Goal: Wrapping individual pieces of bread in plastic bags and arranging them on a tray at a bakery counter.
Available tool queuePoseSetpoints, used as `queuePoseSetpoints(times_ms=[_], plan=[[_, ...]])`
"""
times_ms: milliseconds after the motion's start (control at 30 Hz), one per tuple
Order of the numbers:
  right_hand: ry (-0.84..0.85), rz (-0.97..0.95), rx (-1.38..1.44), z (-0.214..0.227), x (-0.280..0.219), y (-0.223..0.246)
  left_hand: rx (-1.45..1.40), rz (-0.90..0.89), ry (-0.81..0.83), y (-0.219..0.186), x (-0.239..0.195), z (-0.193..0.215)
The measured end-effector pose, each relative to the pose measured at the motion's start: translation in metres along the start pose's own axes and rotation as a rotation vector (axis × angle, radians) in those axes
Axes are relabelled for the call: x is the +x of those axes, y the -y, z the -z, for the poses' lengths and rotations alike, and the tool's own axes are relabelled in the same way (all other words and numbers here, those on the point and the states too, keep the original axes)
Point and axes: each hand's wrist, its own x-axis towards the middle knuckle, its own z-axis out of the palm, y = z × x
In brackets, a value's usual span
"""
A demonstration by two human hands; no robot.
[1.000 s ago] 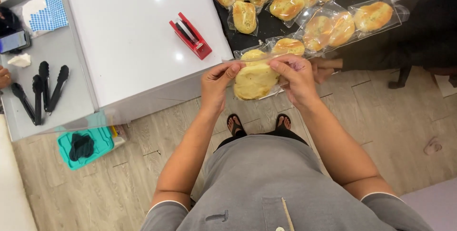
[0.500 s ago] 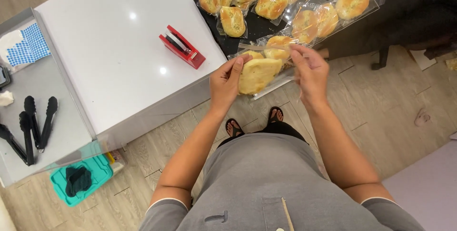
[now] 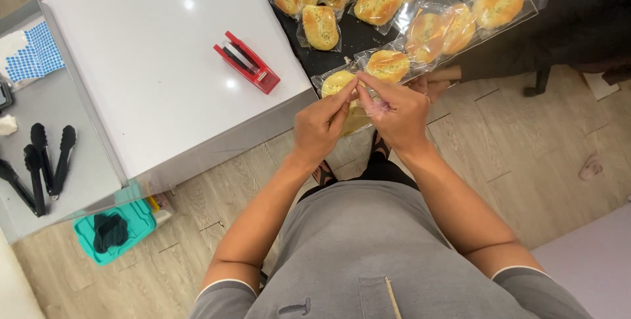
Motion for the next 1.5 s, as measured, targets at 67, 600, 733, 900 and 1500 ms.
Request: queuePoseSetpoints(times_ms=[67, 600, 733, 900, 1500], plan=[[0.005, -0.011, 0.032, 0.000, 0.005, -0.008, 0.061, -0.001, 0.000, -0.001, 0.003, -0.007], [-0.058, -1.342, 1.144, 0.040, 0.096, -0.157, -0.391, 0.571, -0.159, -0.024, 0.057, -0.062], [-0.153, -1.595, 1.337, 0.045, 0.116, -0.170, -0.490, 0.720, -0.353, -0.005, 0.063, -0.075], [0.042, -1.325, 1.156, 0.042, 0.128, -0.187, -0.609, 0.822, -0.644, 0.012, 0.071, -0.078], [0.626, -0.443, 0.723, -0.015, 0.073, -0.151, -0.116, 0.525, -0.488, 0.006, 0.079, -0.112]])
